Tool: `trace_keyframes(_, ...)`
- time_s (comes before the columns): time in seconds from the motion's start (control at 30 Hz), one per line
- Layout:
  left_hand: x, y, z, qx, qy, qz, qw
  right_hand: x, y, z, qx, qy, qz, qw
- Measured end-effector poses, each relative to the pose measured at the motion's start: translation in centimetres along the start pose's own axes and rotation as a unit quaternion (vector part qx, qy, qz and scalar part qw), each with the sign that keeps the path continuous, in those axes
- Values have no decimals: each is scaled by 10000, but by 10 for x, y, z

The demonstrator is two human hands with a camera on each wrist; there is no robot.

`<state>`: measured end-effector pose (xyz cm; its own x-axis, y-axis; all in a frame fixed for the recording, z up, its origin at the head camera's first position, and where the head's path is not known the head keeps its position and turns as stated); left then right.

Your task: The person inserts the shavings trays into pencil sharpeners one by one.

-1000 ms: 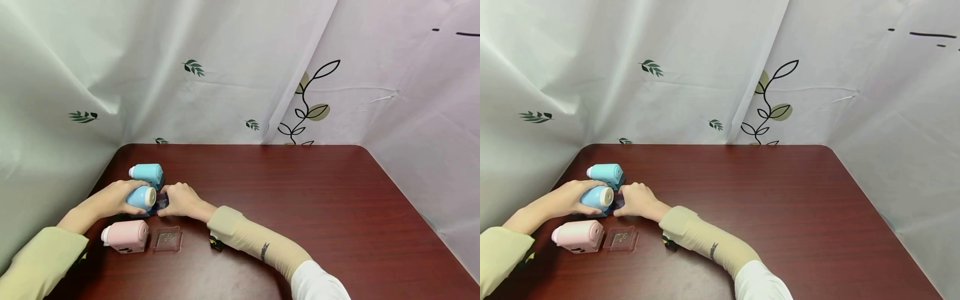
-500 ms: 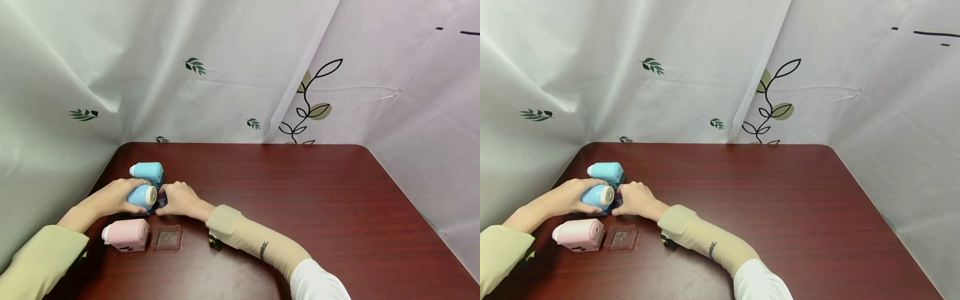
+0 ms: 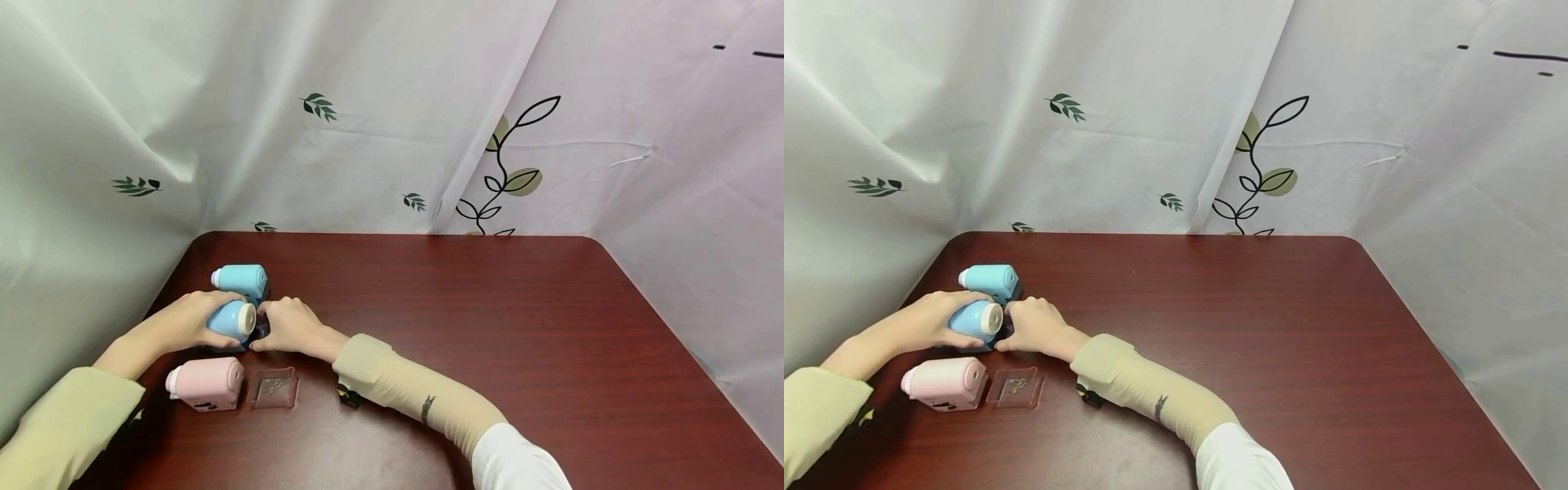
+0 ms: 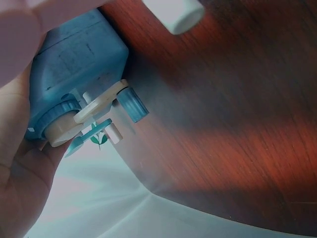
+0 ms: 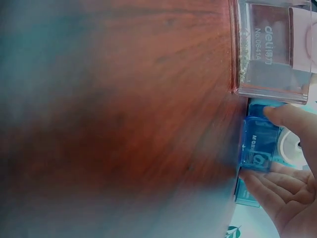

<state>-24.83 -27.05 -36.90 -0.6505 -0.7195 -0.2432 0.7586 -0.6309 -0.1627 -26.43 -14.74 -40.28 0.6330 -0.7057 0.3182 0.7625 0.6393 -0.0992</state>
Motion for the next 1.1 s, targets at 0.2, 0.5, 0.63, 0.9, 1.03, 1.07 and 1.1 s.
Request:
trace_keyframes(0.2,0,0,2,-38,27,-73,10000,2,0,-1,-19,74,154,9999)
trace_keyframes(0.5,3,1,-1,-69,-11,-52,10000,7,-3,-1,6,211,274,9994)
trace_keyframes(0.63,2,1,0,-55,29,-81,9999,6,-4,-1,15,186,132,9997)
trace_keyframes(0.9,2,0,0,17,75,-85,9999,6,-7,-4,-46,192,-95,9998)
trace_keyframes(1.03,2,1,0,19,71,-77,9999,6,-9,-5,-17,168,-183,9997)
trace_keyframes(1.07,2,1,1,18,66,-74,9999,6,-9,-5,-7,153,-194,9997)
trace_keyframes(1.1,2,0,1,19,65,-73,10000,6,-9,-5,0,139,-204,9997)
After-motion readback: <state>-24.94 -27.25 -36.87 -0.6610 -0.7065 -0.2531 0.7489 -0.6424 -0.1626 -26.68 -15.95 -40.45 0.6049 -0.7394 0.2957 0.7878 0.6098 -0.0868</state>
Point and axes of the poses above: each hand's wrist, its own y-axis away from the middle knuckle, its own z-axis out of the back of the hand, x = y × z, the point moved 6 cm from there along -y, towards the middle knuckle, and after that the axes turned 5 degrees about -z, right-handed, at the moved point
